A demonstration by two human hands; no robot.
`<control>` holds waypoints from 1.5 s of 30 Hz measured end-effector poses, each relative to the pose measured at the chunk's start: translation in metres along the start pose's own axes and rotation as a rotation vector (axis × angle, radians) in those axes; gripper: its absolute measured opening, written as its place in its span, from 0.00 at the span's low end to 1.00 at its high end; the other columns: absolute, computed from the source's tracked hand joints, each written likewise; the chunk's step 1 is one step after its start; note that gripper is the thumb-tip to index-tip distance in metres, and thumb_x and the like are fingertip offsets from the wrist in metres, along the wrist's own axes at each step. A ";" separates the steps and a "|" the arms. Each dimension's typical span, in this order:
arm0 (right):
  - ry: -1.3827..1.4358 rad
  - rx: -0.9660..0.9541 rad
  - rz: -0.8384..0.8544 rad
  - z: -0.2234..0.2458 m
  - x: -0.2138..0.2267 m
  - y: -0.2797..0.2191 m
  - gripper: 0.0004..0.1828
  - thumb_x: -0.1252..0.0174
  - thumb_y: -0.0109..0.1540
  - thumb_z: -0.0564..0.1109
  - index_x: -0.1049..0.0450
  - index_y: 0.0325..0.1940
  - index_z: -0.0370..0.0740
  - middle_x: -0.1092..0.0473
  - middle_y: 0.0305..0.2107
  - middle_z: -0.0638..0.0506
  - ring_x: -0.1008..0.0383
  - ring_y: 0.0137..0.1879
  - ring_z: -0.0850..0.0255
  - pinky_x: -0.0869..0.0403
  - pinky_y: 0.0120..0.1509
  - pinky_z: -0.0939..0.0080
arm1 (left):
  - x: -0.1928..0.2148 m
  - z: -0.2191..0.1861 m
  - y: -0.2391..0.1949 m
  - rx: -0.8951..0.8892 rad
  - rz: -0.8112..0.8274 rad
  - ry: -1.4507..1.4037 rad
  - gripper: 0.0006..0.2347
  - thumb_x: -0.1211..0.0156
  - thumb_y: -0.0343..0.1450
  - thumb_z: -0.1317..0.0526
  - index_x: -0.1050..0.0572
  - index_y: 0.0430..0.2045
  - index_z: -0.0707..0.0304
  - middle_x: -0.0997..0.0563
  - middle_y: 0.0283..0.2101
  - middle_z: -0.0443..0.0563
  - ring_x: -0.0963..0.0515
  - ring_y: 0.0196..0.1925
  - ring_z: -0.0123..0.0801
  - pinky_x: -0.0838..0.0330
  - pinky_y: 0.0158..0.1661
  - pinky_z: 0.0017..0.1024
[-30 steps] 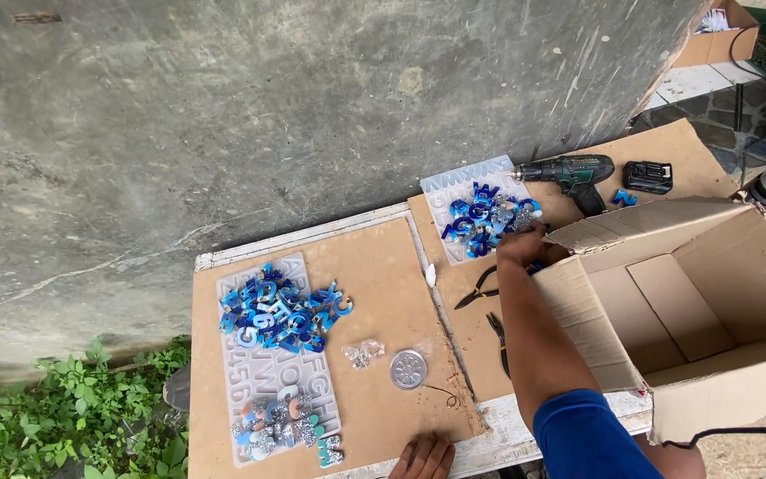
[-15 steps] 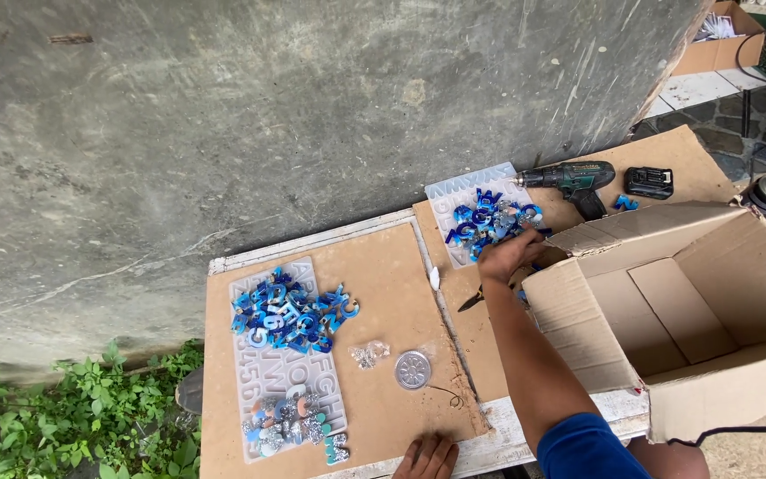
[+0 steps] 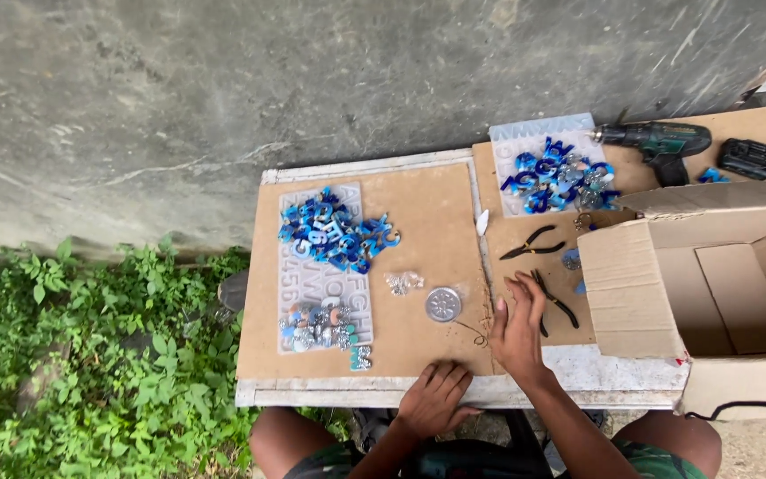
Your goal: Assembling decorative keychains by connecting small charms and metal rings using pliers.
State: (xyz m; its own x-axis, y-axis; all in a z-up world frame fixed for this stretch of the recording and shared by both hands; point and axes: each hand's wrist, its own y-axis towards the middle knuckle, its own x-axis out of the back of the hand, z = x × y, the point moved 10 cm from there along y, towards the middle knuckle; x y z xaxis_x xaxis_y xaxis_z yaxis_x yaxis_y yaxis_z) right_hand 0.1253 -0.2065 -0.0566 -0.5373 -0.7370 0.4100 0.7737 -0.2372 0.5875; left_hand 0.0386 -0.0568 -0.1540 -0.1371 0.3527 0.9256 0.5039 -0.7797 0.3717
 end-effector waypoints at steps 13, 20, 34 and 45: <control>-0.414 0.183 0.201 -0.068 -0.009 -0.104 0.15 0.53 0.70 0.46 0.29 0.57 0.38 0.36 0.58 0.43 0.33 0.58 0.50 0.42 0.62 0.47 | -0.027 0.004 -0.002 0.054 0.045 0.068 0.27 0.59 0.78 0.40 0.28 0.58 0.65 0.24 0.60 0.59 0.28 0.63 0.49 0.39 0.65 0.46; -0.411 0.243 0.119 -0.067 -0.010 -0.101 0.14 0.51 0.70 0.50 0.33 0.59 0.46 0.39 0.59 0.50 0.32 0.59 0.53 0.44 0.61 0.48 | -0.003 0.001 -0.002 0.033 -0.257 0.125 0.26 0.57 0.77 0.41 0.28 0.58 0.63 0.25 0.57 0.57 0.26 0.61 0.45 0.34 0.62 0.46; -0.358 0.381 0.097 -0.076 -0.011 -0.110 0.19 0.49 0.69 0.52 0.33 0.59 0.38 0.38 0.59 0.43 0.35 0.59 0.47 0.45 0.63 0.44 | 0.022 0.036 -0.019 0.174 -0.341 0.166 0.25 0.60 0.76 0.40 0.28 0.56 0.58 0.25 0.55 0.52 0.26 0.59 0.41 0.34 0.62 0.43; -0.148 0.675 0.557 0.146 -0.168 -0.081 0.15 0.38 0.65 0.56 0.26 0.47 0.44 0.30 0.38 0.52 0.27 0.43 0.53 0.34 0.46 0.54 | 0.027 0.047 -0.046 0.145 -0.290 0.142 0.24 0.57 0.73 0.40 0.23 0.29 0.63 0.25 0.34 0.56 0.24 0.44 0.48 0.33 0.61 0.51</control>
State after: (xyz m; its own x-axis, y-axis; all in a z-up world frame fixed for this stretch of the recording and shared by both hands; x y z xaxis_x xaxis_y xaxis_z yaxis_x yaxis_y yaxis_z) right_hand 0.1043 0.0290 -0.0713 -0.2164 -0.5336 0.8176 0.5978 0.5897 0.5431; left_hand 0.0518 0.0124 -0.1497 -0.4044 0.4651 0.7875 0.5408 -0.5729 0.6159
